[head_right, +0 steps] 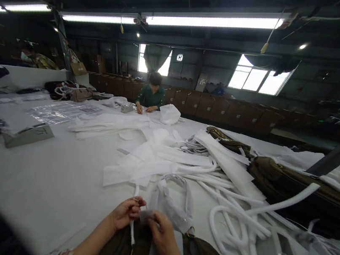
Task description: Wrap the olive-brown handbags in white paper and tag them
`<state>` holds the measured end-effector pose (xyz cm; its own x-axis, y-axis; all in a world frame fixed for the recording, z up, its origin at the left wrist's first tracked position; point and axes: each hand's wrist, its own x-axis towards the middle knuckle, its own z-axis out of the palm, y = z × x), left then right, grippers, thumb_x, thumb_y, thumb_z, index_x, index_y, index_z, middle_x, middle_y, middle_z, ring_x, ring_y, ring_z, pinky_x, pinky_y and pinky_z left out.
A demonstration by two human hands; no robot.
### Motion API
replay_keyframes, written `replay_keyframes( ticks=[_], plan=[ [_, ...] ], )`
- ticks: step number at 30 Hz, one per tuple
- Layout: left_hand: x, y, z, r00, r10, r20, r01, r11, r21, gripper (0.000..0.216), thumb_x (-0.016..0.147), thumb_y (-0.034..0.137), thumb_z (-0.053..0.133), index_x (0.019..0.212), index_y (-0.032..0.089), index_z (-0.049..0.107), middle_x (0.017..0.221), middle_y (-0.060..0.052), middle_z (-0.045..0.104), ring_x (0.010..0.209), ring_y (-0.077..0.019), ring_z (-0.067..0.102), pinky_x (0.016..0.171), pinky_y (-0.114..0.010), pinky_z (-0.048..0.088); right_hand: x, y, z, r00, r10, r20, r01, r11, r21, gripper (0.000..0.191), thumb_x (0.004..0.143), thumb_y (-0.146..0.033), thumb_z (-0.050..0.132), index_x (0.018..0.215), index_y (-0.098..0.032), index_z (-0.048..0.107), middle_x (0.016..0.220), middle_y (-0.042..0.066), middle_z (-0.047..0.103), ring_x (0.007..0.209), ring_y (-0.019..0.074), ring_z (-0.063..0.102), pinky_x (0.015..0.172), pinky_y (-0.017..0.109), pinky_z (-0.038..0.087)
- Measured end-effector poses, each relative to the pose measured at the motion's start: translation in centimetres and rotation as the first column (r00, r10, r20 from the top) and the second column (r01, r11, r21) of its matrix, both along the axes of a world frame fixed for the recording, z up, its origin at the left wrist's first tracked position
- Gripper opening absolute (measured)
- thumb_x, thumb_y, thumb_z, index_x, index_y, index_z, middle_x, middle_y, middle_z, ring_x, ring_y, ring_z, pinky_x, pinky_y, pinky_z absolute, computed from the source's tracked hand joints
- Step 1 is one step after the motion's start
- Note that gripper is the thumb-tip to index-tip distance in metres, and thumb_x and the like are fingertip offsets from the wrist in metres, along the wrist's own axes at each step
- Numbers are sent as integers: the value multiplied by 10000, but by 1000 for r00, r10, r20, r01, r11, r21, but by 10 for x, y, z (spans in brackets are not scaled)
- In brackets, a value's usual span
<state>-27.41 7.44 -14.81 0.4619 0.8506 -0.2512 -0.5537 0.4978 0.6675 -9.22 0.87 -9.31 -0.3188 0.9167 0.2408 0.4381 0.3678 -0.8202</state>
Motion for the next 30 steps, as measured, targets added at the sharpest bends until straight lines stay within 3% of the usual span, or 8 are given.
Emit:
replay_keyframes(
  ticks=[4, 8, 15, 18, 22, 26, 28, 30],
  plan=[
    [4, -2, -7, 999, 46, -28, -46, 999, -1, 267, 691, 133, 704, 950, 147, 640, 1036, -97, 639, 541, -14, 484, 407, -119, 243, 3, 15, -2, 964, -199, -178, 168, 970, -176, 375, 844, -396, 545, 1122, -159, 628, 922, 82, 725, 800, 235, 670, 730, 321, 526],
    [20, -9, -3, 987, 74, -141, -60, 993, 98, 393, 720, 390, 749, 1021, 152, 666, 990, -82, 665, 692, -90, 588, 528, -161, 391, 0, 25, -3, 992, -125, -5, 123, 979, -160, 266, 808, -299, 519, 941, -160, 702, 851, 63, 729, 814, 246, 661, 730, 323, 514],
    [23, -9, 26, 846, 197, -495, 1, 928, 372, 427, 588, 198, 747, 1009, 133, 714, 708, 9, 684, 689, -169, 594, 690, -263, 446, -7, 28, 9, 991, -9, 130, 27, 991, -135, 299, 819, -318, 509, 981, -170, 712, 959, 78, 732, 896, 259, 667, 811, 370, 508],
    [6, -14, 55, 744, 315, -589, -16, 890, 455, 304, 631, 200, 673, 927, 175, 735, 791, -8, 704, 810, -208, 610, 766, -278, 443, 24, 30, 19, 974, -192, 123, 205, 972, -112, 463, 788, -420, 568, 1162, -157, 643, 1128, 112, 685, 1049, 276, 632, 925, 393, 474],
    [-24, -56, 87, 595, 482, -643, -134, 848, 512, 257, 699, 314, 669, 933, 207, 690, 813, -12, 697, 771, -204, 623, 735, -281, 458, 96, 31, 16, 814, -486, 317, 544, 830, -125, 584, 814, -459, 463, 1245, -78, 568, 1117, 168, 675, 1040, 274, 636, 927, 373, 464],
    [-46, -131, 59, 749, 391, -535, -355, 918, 175, 415, 660, 467, 735, 928, 195, 574, 803, -28, 692, 682, -203, 639, 638, -291, 490, 145, 22, -7, 692, -380, 614, 601, 775, -198, 634, 831, -564, 389, 1153, -68, 618, 998, 176, 703, 983, 289, 652, 893, 361, 459],
    [-50, -163, 27, 681, 443, -584, -460, 879, 130, 485, 590, 529, 763, 856, 179, 560, 730, -39, 664, 681, -221, 638, 640, -306, 500, 152, 17, -18, 719, -268, 642, 531, 807, -257, 663, 827, -642, 341, 1055, -109, 662, 974, 161, 709, 963, 287, 656, 870, 354, 463],
    [-52, -183, 0, 510, 511, -692, -526, 822, 219, 579, 522, 561, 786, 894, 168, 581, 773, -55, 649, 781, -259, 644, 730, -349, 517, 152, 16, -21, 766, -185, 615, 452, 836, -311, 686, 811, -690, 317, 987, -139, 686, 967, 140, 714, 958, 283, 655, 863, 348, 463]
  ],
)
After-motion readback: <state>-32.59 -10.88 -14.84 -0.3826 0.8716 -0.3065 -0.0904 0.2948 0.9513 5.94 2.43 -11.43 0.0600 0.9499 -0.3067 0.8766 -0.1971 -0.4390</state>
